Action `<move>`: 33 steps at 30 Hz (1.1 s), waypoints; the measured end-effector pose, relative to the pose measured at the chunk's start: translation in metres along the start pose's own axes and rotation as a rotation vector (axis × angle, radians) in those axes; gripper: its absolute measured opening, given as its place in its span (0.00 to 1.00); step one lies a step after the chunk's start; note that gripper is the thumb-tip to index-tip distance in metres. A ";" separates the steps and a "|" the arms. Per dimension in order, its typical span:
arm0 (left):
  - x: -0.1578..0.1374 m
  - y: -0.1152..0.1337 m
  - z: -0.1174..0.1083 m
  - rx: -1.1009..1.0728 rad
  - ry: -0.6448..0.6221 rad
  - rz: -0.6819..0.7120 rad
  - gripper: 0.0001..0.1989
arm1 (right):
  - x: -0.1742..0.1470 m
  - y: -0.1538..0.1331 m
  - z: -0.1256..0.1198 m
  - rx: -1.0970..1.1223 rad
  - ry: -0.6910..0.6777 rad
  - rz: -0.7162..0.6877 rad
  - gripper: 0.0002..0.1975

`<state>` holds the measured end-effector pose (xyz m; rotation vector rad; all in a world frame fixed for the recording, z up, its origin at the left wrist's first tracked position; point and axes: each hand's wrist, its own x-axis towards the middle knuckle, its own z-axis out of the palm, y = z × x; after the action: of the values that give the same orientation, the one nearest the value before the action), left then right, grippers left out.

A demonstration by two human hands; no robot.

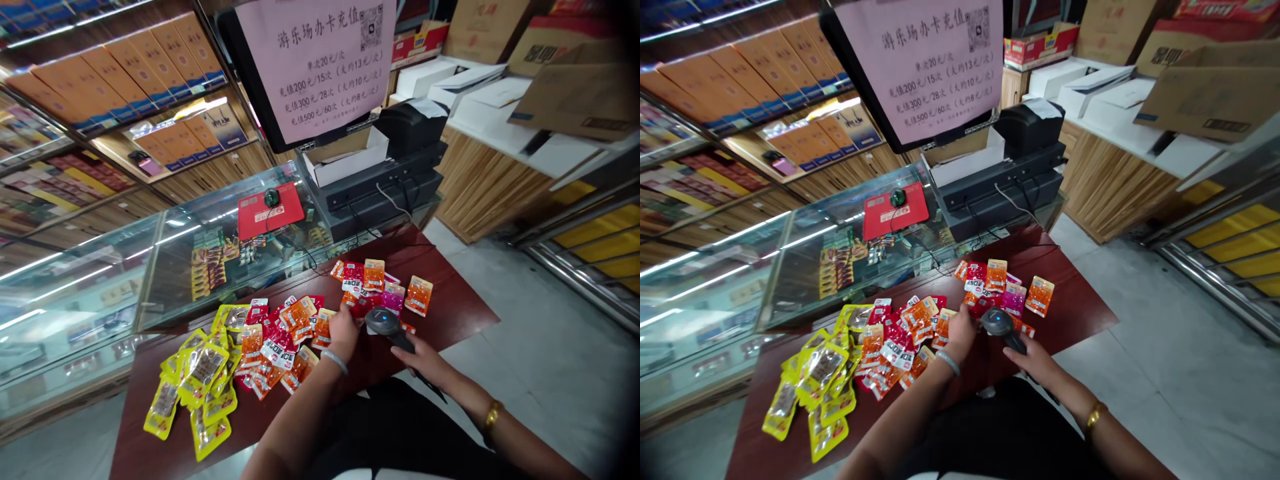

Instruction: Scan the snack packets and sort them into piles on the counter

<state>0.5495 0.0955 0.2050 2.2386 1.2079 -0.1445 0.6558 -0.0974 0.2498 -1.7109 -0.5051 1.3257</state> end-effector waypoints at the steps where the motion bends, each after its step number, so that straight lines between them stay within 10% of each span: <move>1: -0.004 -0.009 -0.001 -0.081 -0.005 -0.043 0.16 | 0.001 -0.001 0.001 0.009 -0.004 0.000 0.30; 9: -0.034 -0.045 -0.006 -0.387 0.057 -0.159 0.16 | 0.014 -0.027 0.015 -0.019 -0.104 -0.039 0.27; 15: -0.046 -0.060 -0.023 -0.257 0.075 -0.232 0.19 | 0.025 -0.032 0.021 -0.057 -0.140 -0.104 0.26; 19: -0.052 -0.074 -0.043 0.070 0.331 -0.262 0.23 | 0.027 -0.030 0.017 -0.068 -0.116 -0.160 0.26; 26: 0.003 -0.020 -0.021 0.184 0.233 0.002 0.26 | 0.023 -0.024 0.007 -0.080 -0.060 -0.118 0.28; 33: 0.041 0.002 -0.018 0.211 0.036 -0.078 0.21 | 0.026 -0.022 -0.002 -0.101 -0.039 -0.154 0.29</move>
<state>0.5722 0.1342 0.2062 2.3837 1.3550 -0.2751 0.6703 -0.0672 0.2536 -1.6936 -0.7224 1.2436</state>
